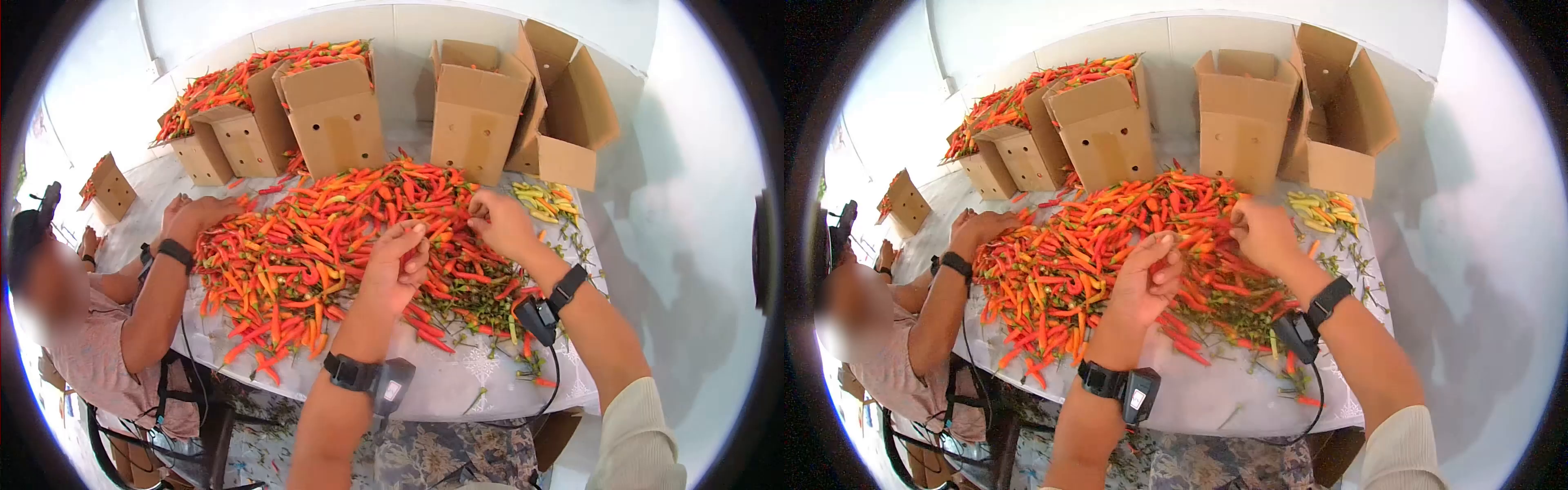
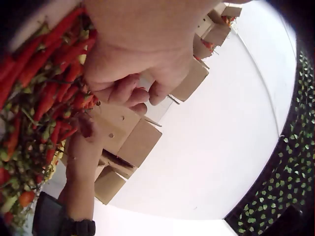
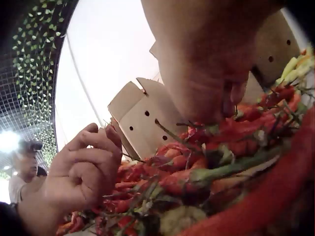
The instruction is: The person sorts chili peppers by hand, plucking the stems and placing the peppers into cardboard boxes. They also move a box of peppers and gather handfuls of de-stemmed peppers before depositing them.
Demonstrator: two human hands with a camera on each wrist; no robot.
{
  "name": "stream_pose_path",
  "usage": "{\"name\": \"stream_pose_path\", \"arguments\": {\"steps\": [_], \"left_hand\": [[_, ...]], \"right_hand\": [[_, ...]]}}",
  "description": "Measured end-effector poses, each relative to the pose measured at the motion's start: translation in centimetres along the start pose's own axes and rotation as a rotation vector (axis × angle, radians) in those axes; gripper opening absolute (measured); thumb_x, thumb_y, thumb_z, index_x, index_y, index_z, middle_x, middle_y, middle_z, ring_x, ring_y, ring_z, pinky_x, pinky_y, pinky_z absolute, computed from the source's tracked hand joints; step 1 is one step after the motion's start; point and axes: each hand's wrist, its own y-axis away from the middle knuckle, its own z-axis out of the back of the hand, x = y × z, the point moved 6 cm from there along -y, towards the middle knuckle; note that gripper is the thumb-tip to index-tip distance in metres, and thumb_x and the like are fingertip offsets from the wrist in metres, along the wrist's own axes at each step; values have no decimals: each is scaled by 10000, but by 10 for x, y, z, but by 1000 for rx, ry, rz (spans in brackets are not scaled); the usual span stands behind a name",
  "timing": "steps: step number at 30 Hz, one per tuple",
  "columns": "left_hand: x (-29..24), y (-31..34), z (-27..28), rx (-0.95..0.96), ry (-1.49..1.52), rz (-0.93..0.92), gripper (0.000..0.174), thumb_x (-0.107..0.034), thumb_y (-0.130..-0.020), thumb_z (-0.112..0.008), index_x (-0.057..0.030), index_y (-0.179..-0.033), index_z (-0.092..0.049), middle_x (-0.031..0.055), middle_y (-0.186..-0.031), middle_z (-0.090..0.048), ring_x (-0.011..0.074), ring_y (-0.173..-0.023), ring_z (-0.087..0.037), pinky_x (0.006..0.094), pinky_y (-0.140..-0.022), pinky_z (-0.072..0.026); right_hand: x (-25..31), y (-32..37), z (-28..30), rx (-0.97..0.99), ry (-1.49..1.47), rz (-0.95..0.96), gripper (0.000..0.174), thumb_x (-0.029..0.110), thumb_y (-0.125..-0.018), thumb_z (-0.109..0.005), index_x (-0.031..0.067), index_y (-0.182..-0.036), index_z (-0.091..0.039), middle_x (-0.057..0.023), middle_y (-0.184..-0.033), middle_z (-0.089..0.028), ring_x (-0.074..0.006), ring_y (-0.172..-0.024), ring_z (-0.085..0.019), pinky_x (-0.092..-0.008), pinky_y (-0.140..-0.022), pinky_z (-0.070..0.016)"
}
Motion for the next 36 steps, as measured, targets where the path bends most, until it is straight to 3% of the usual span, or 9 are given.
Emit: {"name": "stream_pose_path", "arguments": {"steps": [1, 5, 11, 14, 19, 22, 25, 27, 36], "left_hand": [[2, 1, -4, 16, -85, -12, 132, -137, -896, -608, -55, -996, -577, 7, -729, -564, 36, -496, -400, 165, -386, -268], [9, 6, -20, -106, -380, -17, 172, -93, -878, -638, -53, -1036, -586, -24, -745, -564, 8, -486, -363, 165, -398, -245], [23, 12, -32, -118, -626, -130, 235, -144, -868, -680, -45, -1067, -604, -54, -694, -525, 18, -493, -380, 178, -424, -272], [24, 12, -34, -172, -647, -150, 232, -145, -877, -669, -41, -1075, -607, -48, -714, -550, 20, -494, -382, 182, -423, -268], [32, 13, -33, -69, -469, -1, 217, -159, -893, -608, -25, -1064, -604, 22, -801, -636, 30, -509, -433, 170, -428, -297], [33, 14, -36, -30, -470, 94, 225, -171, -877, -556, -2, -1020, -592, 57, -789, -633, 59, -552, -529, 167, -423, -340], [42, 13, -34, 135, -445, 174, 178, -130, -894, -561, -30, -1036, -601, 59, -787, -643, 38, -515, -463, 178, -430, -304], [43, 12, -33, 126, -472, 174, 167, -126, -888, -569, -30, -1020, -607, 57, -765, -632, 37, -511, -460, 177, -430, -297], [44, 16, -37, 92, -584, 179, 145, -154, -869, -640, -36, -953, -633, -17, -694, -564, 8, -510, -414, 174, -433, -273]], "right_hand": [[-2, 5, 6, -67, -72, -40, 181, 101, -732, -723, 58, -872, -615, -145, -867, -665, -317, -793, -646, -387, -718, -505], [11, 46, 17, -187, -346, -86, 178, 88, -766, -727, 29, -886, -608, -99, -837, -674, -195, -759, -663, -323, -676, -505], [30, 95, 14, -171, -587, -168, 168, 91, -789, -712, 22, -914, -622, -71, -802, -652, -133, -708, -627, -268, -632, -487], [41, 98, 16, -125, -640, -126, 143, 94, -802, -703, 26, -900, -624, -59, -793, -646, -108, -698, -616, -250, -613, -479], [39, 101, 25, -50, -648, -81, 163, 161, -849, -672, 30, -937, -634, -58, -786, -641, -101, -662, -585, -256, -579, -456], [23, 101, 23, -186, -773, -149, 215, 223, -891, -634, 10, -917, -636, -52, -771, -626, -102, -674, -567, -260, -598, -451], [17, 98, 20, -175, -918, -149, 242, 237, -900, -635, -4, -877, -627, -47, -769, -623, -87, -695, -563, -250, -616, -447], [22, 98, 20, -49, -899, -138, 240, 238, -895, -644, 0, -869, -625, -41, -764, -619, -77, -696, -558, -244, -615, -445], [18, 97, 13, 19, -968, -203, 194, 195, -868, -670, 16, -807, -622, 30, -683, -568, -39, -610, -492, -216, -560, -413]]}}
